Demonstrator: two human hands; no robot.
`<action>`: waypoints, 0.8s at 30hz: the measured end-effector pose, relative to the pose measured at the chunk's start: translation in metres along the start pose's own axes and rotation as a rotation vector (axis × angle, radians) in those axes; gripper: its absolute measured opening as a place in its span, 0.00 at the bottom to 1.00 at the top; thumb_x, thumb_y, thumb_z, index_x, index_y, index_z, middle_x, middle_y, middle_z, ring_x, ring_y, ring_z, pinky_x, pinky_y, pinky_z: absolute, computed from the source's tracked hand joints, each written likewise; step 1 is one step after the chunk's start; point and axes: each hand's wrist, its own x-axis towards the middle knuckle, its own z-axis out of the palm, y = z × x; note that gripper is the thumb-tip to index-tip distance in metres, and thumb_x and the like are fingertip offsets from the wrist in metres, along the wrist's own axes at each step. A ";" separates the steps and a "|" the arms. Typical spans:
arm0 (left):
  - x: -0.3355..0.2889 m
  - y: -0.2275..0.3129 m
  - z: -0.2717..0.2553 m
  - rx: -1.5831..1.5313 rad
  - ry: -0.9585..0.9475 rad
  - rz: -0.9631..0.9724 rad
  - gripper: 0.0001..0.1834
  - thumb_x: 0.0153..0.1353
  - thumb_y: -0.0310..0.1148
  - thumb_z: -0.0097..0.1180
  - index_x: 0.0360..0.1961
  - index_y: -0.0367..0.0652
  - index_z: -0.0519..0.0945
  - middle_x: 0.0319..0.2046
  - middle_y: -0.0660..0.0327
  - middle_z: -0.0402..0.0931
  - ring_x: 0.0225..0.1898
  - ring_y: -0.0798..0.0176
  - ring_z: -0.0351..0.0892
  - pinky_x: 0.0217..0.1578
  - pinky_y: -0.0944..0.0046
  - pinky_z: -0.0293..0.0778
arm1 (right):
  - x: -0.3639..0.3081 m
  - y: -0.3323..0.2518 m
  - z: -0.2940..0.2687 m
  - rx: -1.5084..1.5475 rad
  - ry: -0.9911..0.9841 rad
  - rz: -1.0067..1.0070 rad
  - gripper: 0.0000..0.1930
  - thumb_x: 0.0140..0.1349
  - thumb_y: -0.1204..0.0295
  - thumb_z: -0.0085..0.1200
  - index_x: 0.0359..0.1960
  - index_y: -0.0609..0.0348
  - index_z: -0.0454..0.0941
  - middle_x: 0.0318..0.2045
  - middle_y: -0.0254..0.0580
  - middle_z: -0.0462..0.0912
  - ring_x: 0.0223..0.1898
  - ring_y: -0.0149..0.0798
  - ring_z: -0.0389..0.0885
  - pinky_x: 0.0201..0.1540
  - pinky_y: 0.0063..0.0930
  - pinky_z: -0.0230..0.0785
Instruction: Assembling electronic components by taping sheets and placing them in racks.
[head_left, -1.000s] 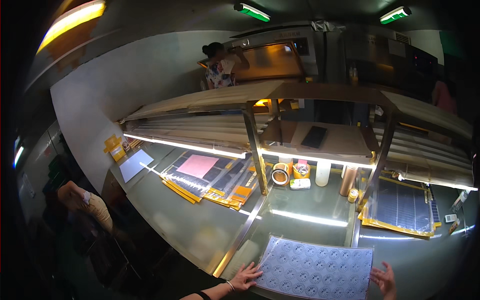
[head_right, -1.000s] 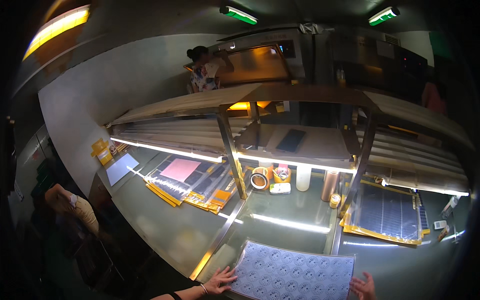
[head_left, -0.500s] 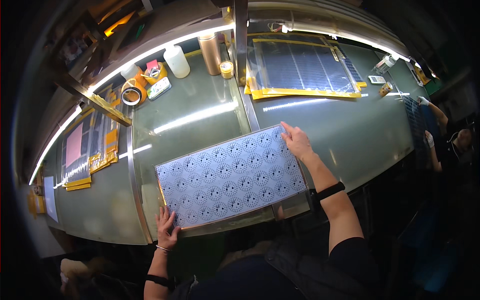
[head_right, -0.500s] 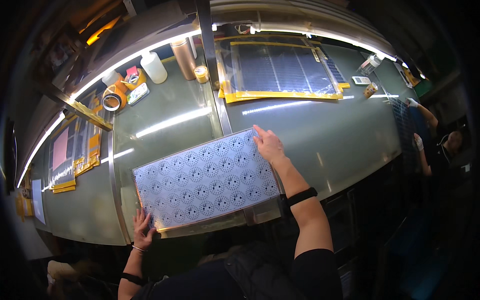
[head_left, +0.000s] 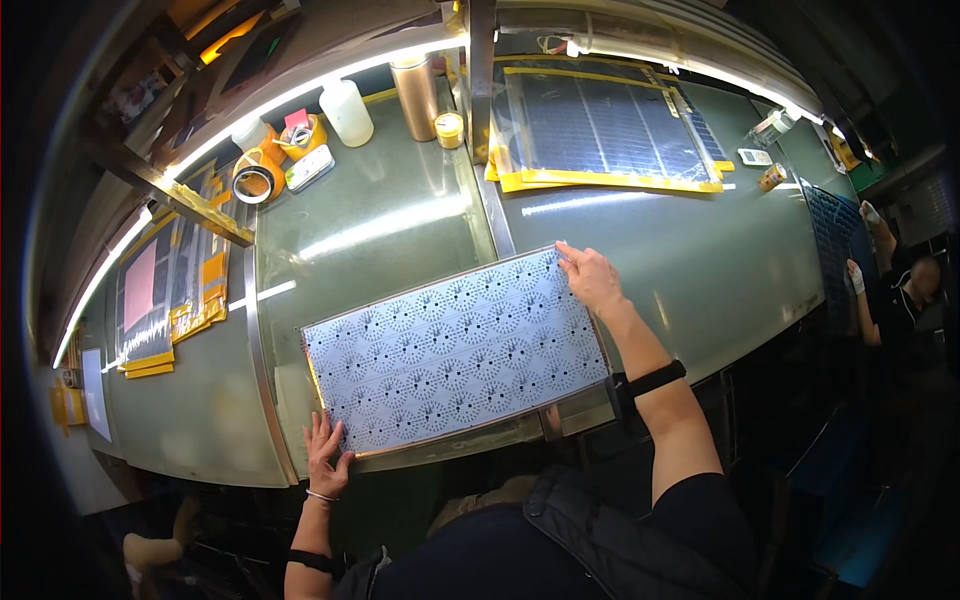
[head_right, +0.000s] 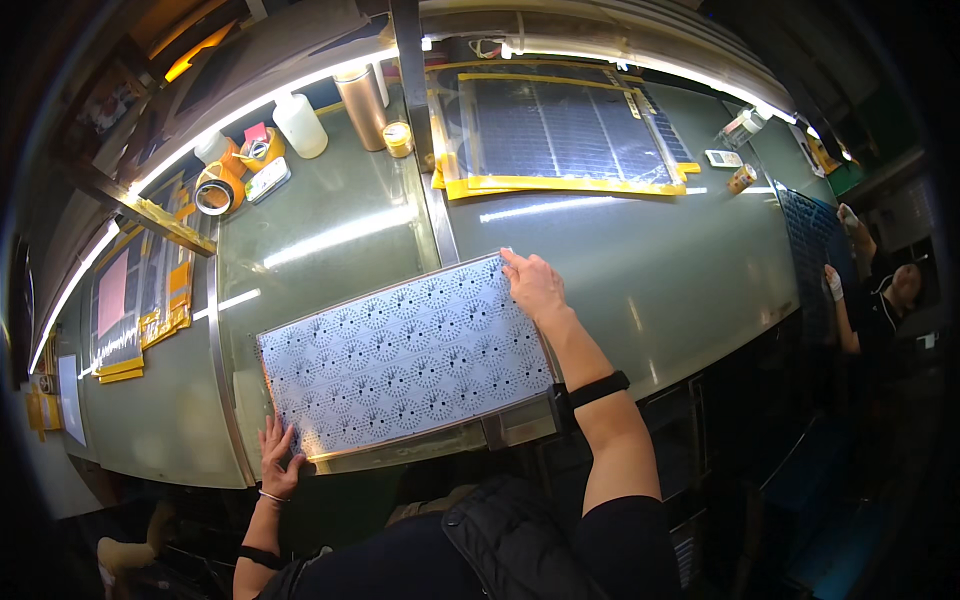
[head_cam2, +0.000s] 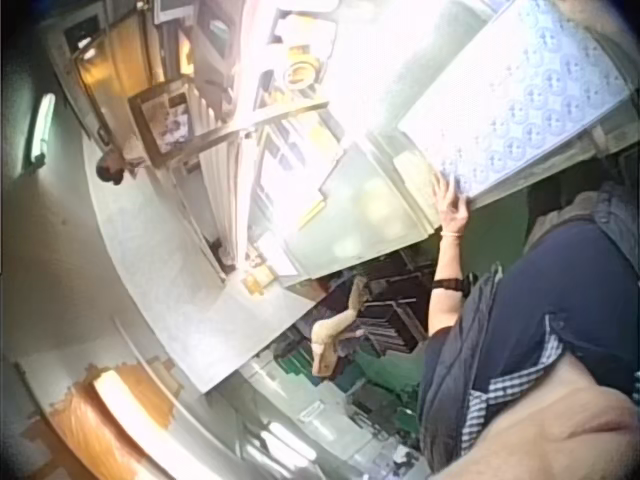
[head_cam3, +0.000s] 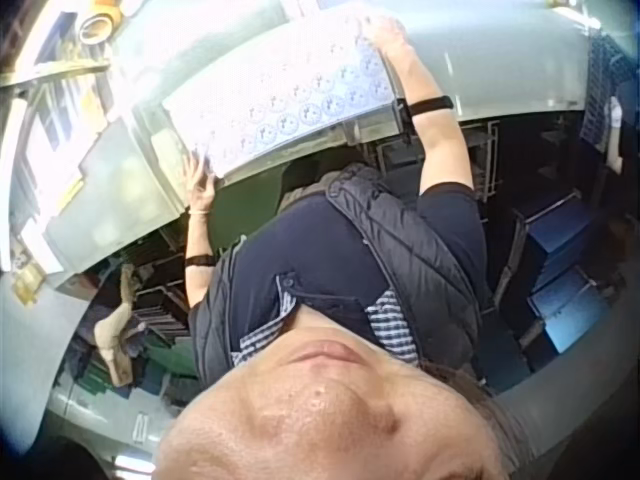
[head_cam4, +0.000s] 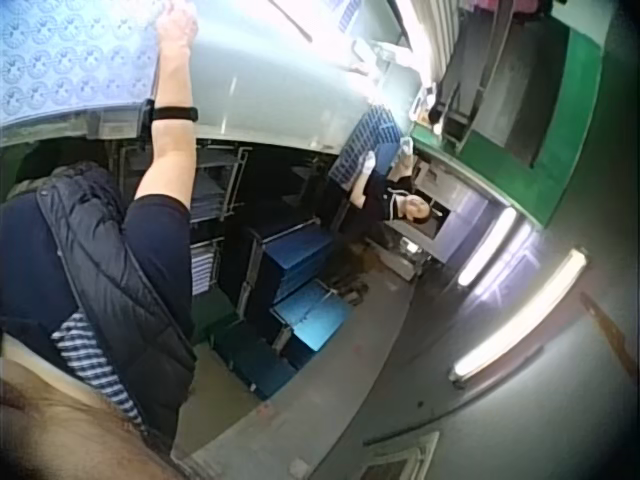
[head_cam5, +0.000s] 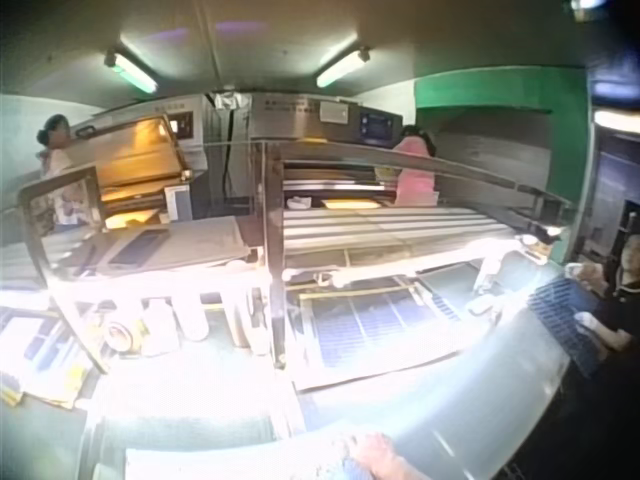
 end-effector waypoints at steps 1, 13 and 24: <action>0.005 0.000 -0.002 -0.004 -0.004 0.000 0.32 0.41 0.24 0.57 0.53 0.45 0.70 0.61 0.53 0.52 0.65 0.49 0.41 0.62 0.48 0.30 | 0.005 0.004 0.002 -0.001 0.005 -0.001 0.17 0.58 0.61 0.46 0.50 0.41 0.71 0.31 0.49 0.74 0.36 0.49 0.74 0.39 0.39 0.67; -0.019 -0.036 0.016 0.063 0.019 0.128 0.33 0.47 0.36 0.59 0.57 0.58 0.65 0.63 0.59 0.49 0.65 0.49 0.43 0.59 0.42 0.34 | -0.011 0.012 0.008 -0.004 0.020 -0.030 0.15 0.53 0.66 0.51 0.43 0.52 0.76 0.28 0.54 0.78 0.29 0.54 0.75 0.35 0.38 0.67; -0.020 -0.042 0.015 0.032 0.044 0.116 0.33 0.48 0.36 0.58 0.58 0.62 0.63 0.64 0.63 0.46 0.66 0.50 0.40 0.59 0.40 0.31 | 0.003 0.032 0.031 0.223 0.076 -0.030 0.15 0.51 0.66 0.54 0.42 0.48 0.77 0.28 0.52 0.78 0.35 0.48 0.77 0.39 0.38 0.67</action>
